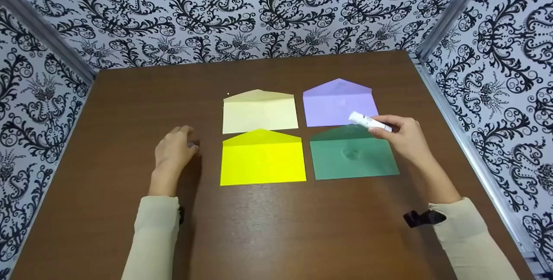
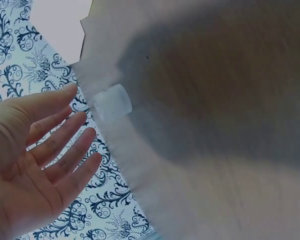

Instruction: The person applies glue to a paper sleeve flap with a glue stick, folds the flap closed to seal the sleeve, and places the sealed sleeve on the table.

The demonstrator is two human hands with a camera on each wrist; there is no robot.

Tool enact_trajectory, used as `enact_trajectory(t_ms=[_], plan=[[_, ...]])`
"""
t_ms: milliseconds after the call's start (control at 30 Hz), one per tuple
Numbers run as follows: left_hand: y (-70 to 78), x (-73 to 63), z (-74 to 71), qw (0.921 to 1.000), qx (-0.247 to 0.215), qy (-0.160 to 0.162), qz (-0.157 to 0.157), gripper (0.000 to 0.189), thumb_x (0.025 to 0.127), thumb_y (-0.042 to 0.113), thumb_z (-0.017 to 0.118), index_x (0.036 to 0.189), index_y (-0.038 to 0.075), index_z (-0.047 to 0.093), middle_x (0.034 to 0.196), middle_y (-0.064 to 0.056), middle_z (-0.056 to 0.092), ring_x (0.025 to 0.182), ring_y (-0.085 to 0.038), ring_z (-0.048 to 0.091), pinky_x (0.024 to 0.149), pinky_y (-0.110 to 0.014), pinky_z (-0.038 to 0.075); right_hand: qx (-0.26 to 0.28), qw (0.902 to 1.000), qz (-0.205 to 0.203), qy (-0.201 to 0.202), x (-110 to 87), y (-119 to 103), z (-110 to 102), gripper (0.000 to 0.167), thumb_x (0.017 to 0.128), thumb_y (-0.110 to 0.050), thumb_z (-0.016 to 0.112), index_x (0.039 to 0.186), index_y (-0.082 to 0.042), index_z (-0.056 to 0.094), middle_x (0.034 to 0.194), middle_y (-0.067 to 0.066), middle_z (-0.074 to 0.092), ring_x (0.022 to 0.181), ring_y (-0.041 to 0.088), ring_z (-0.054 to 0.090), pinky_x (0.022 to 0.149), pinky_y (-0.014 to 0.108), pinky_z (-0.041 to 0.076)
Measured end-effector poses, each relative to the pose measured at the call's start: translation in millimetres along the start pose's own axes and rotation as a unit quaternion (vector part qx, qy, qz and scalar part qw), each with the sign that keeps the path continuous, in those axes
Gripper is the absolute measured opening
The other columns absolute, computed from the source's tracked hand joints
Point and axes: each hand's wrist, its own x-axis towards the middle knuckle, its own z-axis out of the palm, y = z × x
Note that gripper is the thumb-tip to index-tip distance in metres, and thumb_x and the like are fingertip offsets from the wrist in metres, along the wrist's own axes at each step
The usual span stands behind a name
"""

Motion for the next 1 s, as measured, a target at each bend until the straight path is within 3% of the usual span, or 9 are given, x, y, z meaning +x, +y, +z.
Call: enact_trajectory(t_ms=[233,533,700,1000], plan=[[7.9,0.2,-5.6,1.0000,0.001,0.009,0.004,0.051,0.092,0.017,0.070,0.139,0.005,0.053,0.140,-0.024,0.055,0.103,-0.043,0.065,0.085,-0.056,0.056,-0.004,1.0000,0.001,-0.002,-0.2,-1,2,0.032,0.089,-0.018,0.076,0.114,0.003,0.073,0.091,-0.011,0.069,0.075,-0.002,0.067,0.065,0.015,0.056],[18.6,-1.5,-9.1,0.9990,-0.013,0.037,0.020,0.048,0.091,0.016,0.073,0.135,0.005,0.057,0.139,-0.022,0.057,0.111,-0.044,0.063,0.089,-0.056,0.056,-0.015,0.9999,0.000,-0.007,0.7,-4,6,0.032,0.089,-0.018,0.076,0.114,0.002,0.073,0.100,0.016,0.072,0.074,-0.002,0.066,0.062,0.015,0.055],[27.2,-2.8,-9.2,0.9978,-0.019,0.054,0.033,0.048,0.089,0.016,0.075,0.133,0.005,0.059,0.136,-0.022,0.059,0.112,-0.042,0.064,0.090,-0.054,0.057,-0.018,0.9998,-0.011,-0.006,2.8,-7,8,0.031,0.088,-0.017,0.077,0.114,0.001,0.074,0.101,0.020,0.073,0.071,-0.003,0.064,0.057,0.013,0.051],[45.7,-2.6,-13.8,0.9962,-0.049,0.056,0.044,0.048,0.090,0.017,0.074,0.134,0.006,0.058,0.136,-0.018,0.060,0.113,-0.040,0.064,0.090,-0.052,0.057,-0.018,0.9997,-0.010,-0.014,6.2,-14,15,0.031,0.088,-0.010,0.075,0.115,0.005,0.072,0.102,0.026,0.072,0.070,-0.005,0.060,0.056,0.011,0.048]])
